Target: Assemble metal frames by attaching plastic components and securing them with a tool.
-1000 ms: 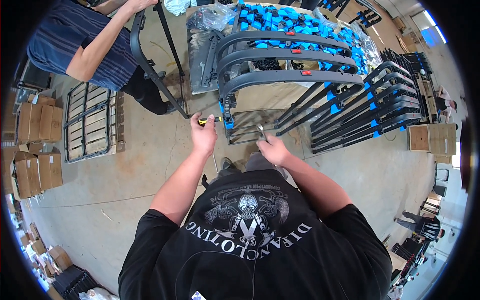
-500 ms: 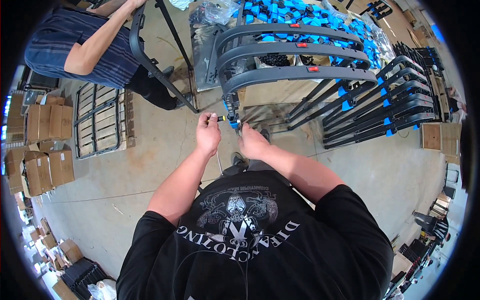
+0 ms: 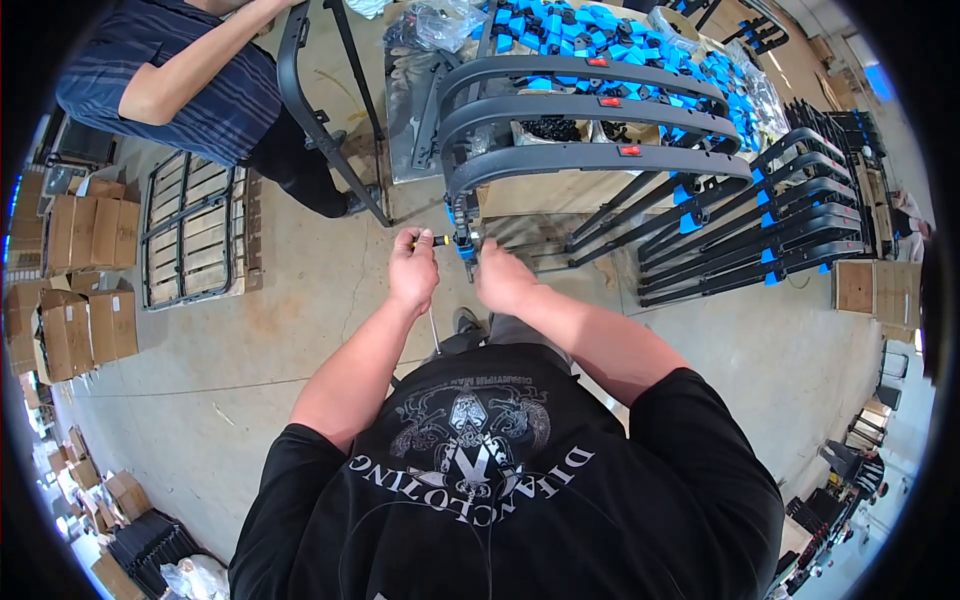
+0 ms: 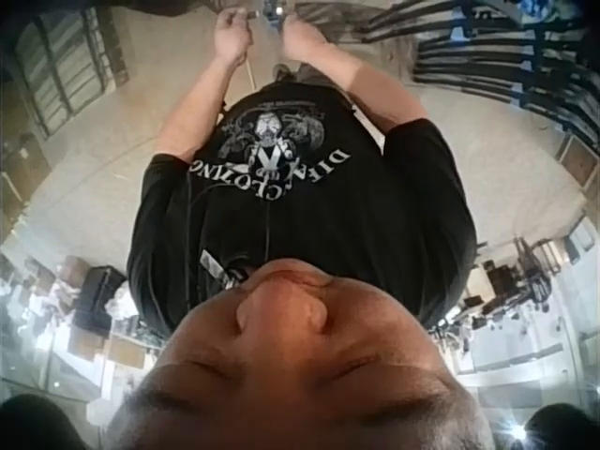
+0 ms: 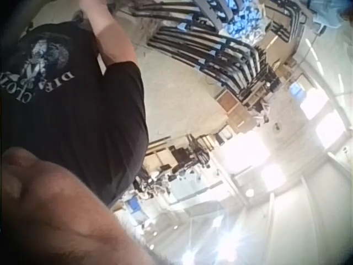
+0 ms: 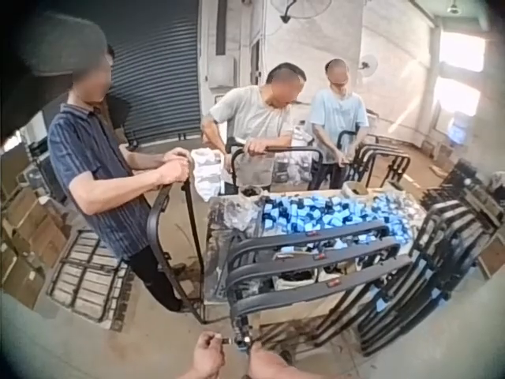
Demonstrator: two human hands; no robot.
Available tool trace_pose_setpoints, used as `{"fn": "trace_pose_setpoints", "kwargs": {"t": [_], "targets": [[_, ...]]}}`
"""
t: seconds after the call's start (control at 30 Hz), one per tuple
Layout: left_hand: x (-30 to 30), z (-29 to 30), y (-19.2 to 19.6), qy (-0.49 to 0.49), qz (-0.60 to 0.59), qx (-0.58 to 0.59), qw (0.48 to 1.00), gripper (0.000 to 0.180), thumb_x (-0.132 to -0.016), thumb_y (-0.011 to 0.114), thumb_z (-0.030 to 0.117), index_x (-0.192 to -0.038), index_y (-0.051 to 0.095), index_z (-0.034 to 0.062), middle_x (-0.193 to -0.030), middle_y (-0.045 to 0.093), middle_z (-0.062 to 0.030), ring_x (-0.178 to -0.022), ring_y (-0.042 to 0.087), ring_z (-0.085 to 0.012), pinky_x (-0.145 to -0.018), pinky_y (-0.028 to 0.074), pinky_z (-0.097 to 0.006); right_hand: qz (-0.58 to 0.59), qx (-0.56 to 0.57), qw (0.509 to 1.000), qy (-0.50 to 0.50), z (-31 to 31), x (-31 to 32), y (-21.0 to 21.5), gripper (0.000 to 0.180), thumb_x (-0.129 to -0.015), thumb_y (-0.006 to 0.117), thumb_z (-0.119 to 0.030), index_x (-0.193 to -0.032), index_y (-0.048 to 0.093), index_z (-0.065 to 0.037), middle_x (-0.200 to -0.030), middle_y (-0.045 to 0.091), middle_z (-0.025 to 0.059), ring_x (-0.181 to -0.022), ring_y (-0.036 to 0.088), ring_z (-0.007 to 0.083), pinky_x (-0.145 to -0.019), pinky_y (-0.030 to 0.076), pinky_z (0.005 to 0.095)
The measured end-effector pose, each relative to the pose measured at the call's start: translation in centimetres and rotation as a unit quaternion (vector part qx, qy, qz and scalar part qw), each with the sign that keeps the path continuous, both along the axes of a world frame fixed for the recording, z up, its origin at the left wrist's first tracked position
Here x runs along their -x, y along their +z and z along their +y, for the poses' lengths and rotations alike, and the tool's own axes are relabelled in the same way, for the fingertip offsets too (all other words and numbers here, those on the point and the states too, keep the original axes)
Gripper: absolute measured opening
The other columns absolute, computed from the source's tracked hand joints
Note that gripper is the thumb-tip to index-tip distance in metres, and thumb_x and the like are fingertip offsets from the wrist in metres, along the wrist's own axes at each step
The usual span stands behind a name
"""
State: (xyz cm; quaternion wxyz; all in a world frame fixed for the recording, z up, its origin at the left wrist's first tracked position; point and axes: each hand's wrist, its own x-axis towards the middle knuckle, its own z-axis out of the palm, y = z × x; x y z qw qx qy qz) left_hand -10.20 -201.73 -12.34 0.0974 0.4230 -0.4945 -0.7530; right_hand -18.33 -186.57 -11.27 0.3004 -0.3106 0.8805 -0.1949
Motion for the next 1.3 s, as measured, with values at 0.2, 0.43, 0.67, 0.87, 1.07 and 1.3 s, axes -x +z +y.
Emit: {"fn": "trace_pose_setpoints", "kwargs": {"t": [0.2, 0.43, 0.67, 0.87, 1.07, 1.3], "targets": [[-0.8, -0.3, 0.3, 0.006, 0.006, 0.001, 1.0, 0.01, -0.104, 0.058, 0.023, -0.101, 0.052, 0.0161, -0.069, 0.044, 0.005, -0.05, 0.036, -0.0048, -0.039, 0.027, -0.022, -0.519, 0.107, 0.811, -0.248, -1.6, 1.1, 5.3, 0.019, -0.094, 0.059, -0.022, -0.096, 0.061, -0.003, -0.08, 0.062, 0.0095, -0.071, 0.068, 0.0277, -0.066, 0.057, 0.0451], [0.0, 0.1, 0.8, -0.004, -0.009, 0.037, 0.999, 0.018, -0.099, 0.069, 0.022, -0.099, 0.053, 0.0143, -0.065, 0.046, 0.0046, -0.046, 0.036, -0.0045, -0.038, 0.027, -0.024, -0.583, 0.094, 0.774, -0.228, -1.6, 2.5, 4.9, 0.027, -0.093, 0.061, -0.021, -0.107, 0.06, 0.003, -0.084, 0.067, 0.0138, -0.071, 0.068, 0.0313, -0.062, 0.057, 0.047], [0.2, 0.2, -0.3, 0.016, 0.008, 0.066, 0.998, 0.019, -0.098, 0.07, 0.02, -0.1, 0.053, 0.0136, -0.063, 0.047, 0.0041, -0.045, 0.035, -0.0047, -0.037, 0.025, -0.025, -0.21, 0.019, 0.971, -0.111, -1.7, 0.8, 1.3, 0.022, -0.093, 0.058, -0.015, -0.105, 0.061, 0.003, -0.091, 0.068, 0.0172, -0.07, 0.069, 0.0299, -0.053, 0.056, 0.0472], [0.2, 0.7, -0.2, 0.021, 0.023, 0.066, 0.997, 0.016, -0.096, 0.071, 0.015, -0.096, 0.055, 0.0116, -0.071, 0.051, 0.0042, -0.058, 0.041, -0.0038, -0.047, 0.031, -0.025, -0.261, -0.007, 0.965, -0.036, -1.0, 1.9, 1.1, 0.03, -0.089, 0.062, -0.015, -0.106, 0.061, 0.009, -0.095, 0.07, 0.0247, -0.082, 0.072, 0.0348, -0.07, 0.058, 0.0465], [-0.2, 0.4, -1.0, 0.02, 0.023, 0.066, 0.997, 0.019, -0.098, 0.069, 0.021, -0.099, 0.052, 0.0143, -0.062, 0.046, 0.0039, -0.045, 0.035, -0.005, -0.037, 0.025, -0.025, -0.559, 0.065, 0.794, -0.231, -1.2, 2.9, 6.4, 0.034, -0.092, 0.061, -0.021, -0.106, 0.062, 0.01, -0.09, 0.07, 0.0257, -0.073, 0.072, 0.0355, -0.064, 0.057, 0.0468], [0.4, 0.0, -1.5, 0.02, 0.021, 0.098, 0.995, 0.019, -0.098, 0.07, 0.021, -0.1, 0.052, 0.014, -0.062, 0.046, 0.0037, -0.045, 0.035, -0.0051, -0.037, 0.026, -0.025, -0.478, -0.025, 0.87, -0.114, -1.7, 2.4, 3.9, 0.029, -0.094, 0.058, -0.025, -0.106, 0.059, 0.002, -0.094, 0.069, 0.0195, -0.071, 0.07, 0.0321, -0.05, 0.054, 0.0491]]}}
